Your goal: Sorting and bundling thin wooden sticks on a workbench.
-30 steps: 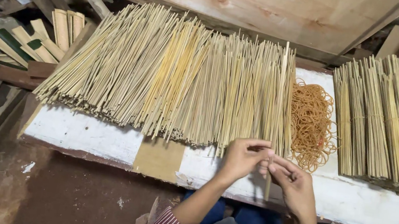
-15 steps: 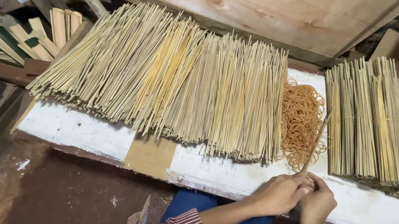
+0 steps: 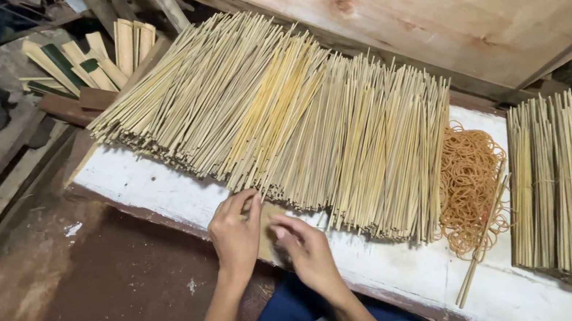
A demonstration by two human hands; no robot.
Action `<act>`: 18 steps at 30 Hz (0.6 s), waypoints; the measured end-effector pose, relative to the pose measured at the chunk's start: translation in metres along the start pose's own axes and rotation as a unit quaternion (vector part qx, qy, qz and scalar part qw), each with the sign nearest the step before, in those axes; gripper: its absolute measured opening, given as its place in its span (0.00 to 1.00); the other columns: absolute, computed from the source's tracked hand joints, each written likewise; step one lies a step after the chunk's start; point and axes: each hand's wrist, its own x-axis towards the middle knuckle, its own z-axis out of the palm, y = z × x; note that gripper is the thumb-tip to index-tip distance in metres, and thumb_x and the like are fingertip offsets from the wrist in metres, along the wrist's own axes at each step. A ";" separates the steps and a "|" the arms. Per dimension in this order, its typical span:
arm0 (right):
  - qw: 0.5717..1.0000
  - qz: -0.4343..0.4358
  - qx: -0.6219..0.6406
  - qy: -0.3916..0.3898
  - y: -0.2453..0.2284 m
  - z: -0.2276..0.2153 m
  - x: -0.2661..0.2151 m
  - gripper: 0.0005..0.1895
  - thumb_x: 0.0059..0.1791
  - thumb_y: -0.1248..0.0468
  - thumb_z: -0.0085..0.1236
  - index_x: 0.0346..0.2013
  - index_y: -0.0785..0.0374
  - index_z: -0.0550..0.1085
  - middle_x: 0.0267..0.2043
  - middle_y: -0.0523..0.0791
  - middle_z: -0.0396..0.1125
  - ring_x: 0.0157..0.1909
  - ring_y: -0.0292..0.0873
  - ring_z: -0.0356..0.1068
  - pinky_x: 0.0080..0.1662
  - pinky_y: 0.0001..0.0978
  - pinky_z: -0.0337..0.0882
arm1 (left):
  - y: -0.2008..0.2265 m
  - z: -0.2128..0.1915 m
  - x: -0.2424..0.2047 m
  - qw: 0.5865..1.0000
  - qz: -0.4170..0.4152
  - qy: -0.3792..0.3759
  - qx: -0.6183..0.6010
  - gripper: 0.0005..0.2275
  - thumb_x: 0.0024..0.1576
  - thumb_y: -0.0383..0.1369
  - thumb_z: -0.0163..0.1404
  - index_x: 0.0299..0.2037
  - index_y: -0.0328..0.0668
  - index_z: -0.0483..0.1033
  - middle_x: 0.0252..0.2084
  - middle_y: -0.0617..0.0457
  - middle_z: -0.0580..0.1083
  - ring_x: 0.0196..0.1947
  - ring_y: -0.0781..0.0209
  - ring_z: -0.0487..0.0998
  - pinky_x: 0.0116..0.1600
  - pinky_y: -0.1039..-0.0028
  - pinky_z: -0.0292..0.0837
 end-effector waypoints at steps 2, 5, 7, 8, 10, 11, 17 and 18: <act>0.999 0.026 0.042 0.019 0.002 0.022 0.020 0.20 0.54 0.61 0.48 0.61 0.59 0.72 0.61 0.47 0.72 0.61 0.45 0.72 0.61 0.37 0.71 | -0.010 0.005 -0.007 1.000 0.005 -0.004 0.013 0.07 0.58 0.26 0.58 0.45 0.36 0.82 0.36 0.47 0.82 0.30 0.61 0.83 0.35 0.76 0.83; 0.988 0.073 0.117 0.064 0.006 0.041 0.040 0.20 0.54 0.62 0.47 0.61 0.60 0.71 0.64 0.48 0.69 0.65 0.45 0.69 0.65 0.38 0.68 | -0.017 0.015 -0.013 0.999 -0.002 -0.022 0.028 0.08 0.59 0.28 0.58 0.47 0.36 0.82 0.35 0.46 0.82 0.29 0.59 0.84 0.36 0.73 0.84; 0.980 0.095 0.151 0.092 0.009 0.046 0.048 0.20 0.54 0.61 0.48 0.60 0.60 0.72 0.62 0.48 0.70 0.63 0.45 0.70 0.64 0.36 0.70 | -0.020 0.020 -0.015 0.999 -0.014 -0.037 0.031 0.09 0.59 0.29 0.58 0.48 0.39 0.82 0.35 0.47 0.83 0.30 0.58 0.84 0.39 0.71 0.84; 0.979 0.093 0.146 0.106 0.010 0.047 0.050 0.18 0.54 0.64 0.48 0.58 0.61 0.74 0.61 0.48 0.71 0.63 0.45 0.71 0.64 0.36 0.70 | -0.020 0.021 -0.014 0.999 -0.009 -0.029 0.026 0.09 0.58 0.28 0.58 0.48 0.38 0.82 0.38 0.46 0.83 0.33 0.57 0.85 0.41 0.69 0.84; 0.978 0.092 0.142 0.121 0.011 0.048 0.053 0.17 0.54 0.66 0.48 0.56 0.62 0.75 0.60 0.48 0.73 0.62 0.45 0.72 0.64 0.36 0.70 | -0.021 0.022 -0.014 1.000 -0.004 -0.022 0.021 0.10 0.58 0.28 0.58 0.48 0.38 0.82 0.41 0.45 0.83 0.36 0.55 0.86 0.44 0.68 0.84; 0.978 0.107 0.134 0.122 0.012 0.047 0.053 0.17 0.53 0.67 0.49 0.56 0.62 0.76 0.60 0.49 0.73 0.62 0.45 0.73 0.64 0.35 0.71 | -0.021 0.022 -0.014 1.000 0.001 -0.014 0.010 0.09 0.57 0.28 0.59 0.46 0.40 0.82 0.38 0.48 0.82 0.33 0.58 0.84 0.40 0.70 0.83; 0.971 0.083 0.158 0.162 0.015 0.038 0.045 0.13 0.50 0.67 0.58 0.48 0.64 0.80 0.48 0.49 0.79 0.49 0.42 0.78 0.55 0.32 0.77 | 0.006 -0.004 -0.010 0.983 -0.099 -0.038 -0.152 0.07 0.52 0.25 0.61 0.40 0.41 0.84 0.32 0.53 0.83 0.26 0.67 0.82 0.31 0.81 0.82; 0.965 0.078 0.185 0.172 0.012 0.036 0.041 0.13 0.50 0.68 0.59 0.48 0.65 0.80 0.45 0.49 0.79 0.45 0.41 0.78 0.51 0.30 0.79 | 0.014 -0.011 -0.010 0.971 -0.137 -0.037 -0.192 0.07 0.50 0.24 0.62 0.37 0.41 0.84 0.30 0.55 0.83 0.24 0.69 0.81 0.28 0.82 0.80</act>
